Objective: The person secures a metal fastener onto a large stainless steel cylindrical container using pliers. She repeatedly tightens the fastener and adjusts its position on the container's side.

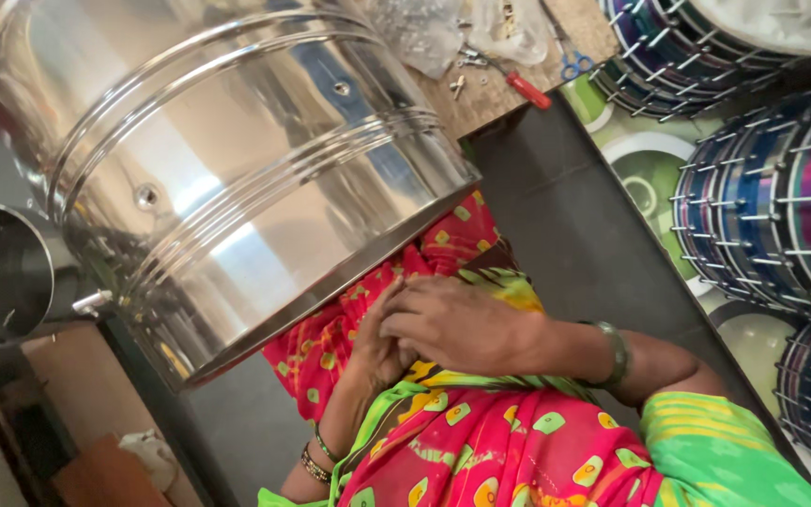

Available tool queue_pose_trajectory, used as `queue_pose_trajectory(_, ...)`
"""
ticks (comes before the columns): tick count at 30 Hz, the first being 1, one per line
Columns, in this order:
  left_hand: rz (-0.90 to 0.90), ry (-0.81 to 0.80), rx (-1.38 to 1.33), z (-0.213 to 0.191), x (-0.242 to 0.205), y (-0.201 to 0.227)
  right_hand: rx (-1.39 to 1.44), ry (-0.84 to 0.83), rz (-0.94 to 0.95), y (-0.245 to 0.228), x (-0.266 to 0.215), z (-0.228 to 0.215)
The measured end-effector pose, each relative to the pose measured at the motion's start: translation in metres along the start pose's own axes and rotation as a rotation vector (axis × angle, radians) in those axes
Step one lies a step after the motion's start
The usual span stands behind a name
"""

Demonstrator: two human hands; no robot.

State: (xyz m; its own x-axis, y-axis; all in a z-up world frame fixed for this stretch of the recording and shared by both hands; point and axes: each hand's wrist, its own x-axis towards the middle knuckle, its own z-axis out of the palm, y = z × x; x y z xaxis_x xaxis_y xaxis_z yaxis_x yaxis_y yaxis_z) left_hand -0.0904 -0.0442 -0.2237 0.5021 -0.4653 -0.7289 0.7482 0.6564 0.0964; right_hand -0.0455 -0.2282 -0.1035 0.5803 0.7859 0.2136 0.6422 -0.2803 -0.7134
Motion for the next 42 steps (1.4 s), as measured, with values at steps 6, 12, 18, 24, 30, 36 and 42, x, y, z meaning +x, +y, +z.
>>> queue_pose_trajectory(6,-0.016,-0.205,-0.01,0.02,-0.003,-0.005,-0.322,0.119,0.208,0.09,-0.052,-0.074)
queue_pose_trajectory(12,0.204,-0.149,0.249,0.046,0.004,-0.008,0.515,0.13,0.783,0.262,-0.097,-0.102)
queue_pose_trajectory(18,0.492,-0.051,0.549,0.046,-0.019,-0.006,-0.449,0.508,0.7,0.379,-0.107,-0.08)
queue_pose_trajectory(24,0.496,-0.056,0.517,0.037,-0.041,-0.006,-0.637,0.41,0.862,0.404,-0.085,-0.071)
queue_pose_trajectory(30,0.572,-0.094,0.641,0.042,-0.064,-0.004,-0.587,0.361,0.67,0.394,-0.076,-0.082)
queue_pose_trajectory(36,0.853,-0.162,0.861,0.059,-0.125,0.03,-0.678,0.545,0.569,0.347,-0.087,-0.121)
queue_pose_trajectory(42,1.358,-0.177,0.915,0.083,-0.182,0.068,0.027,0.936,0.563,0.24,-0.06,-0.186)
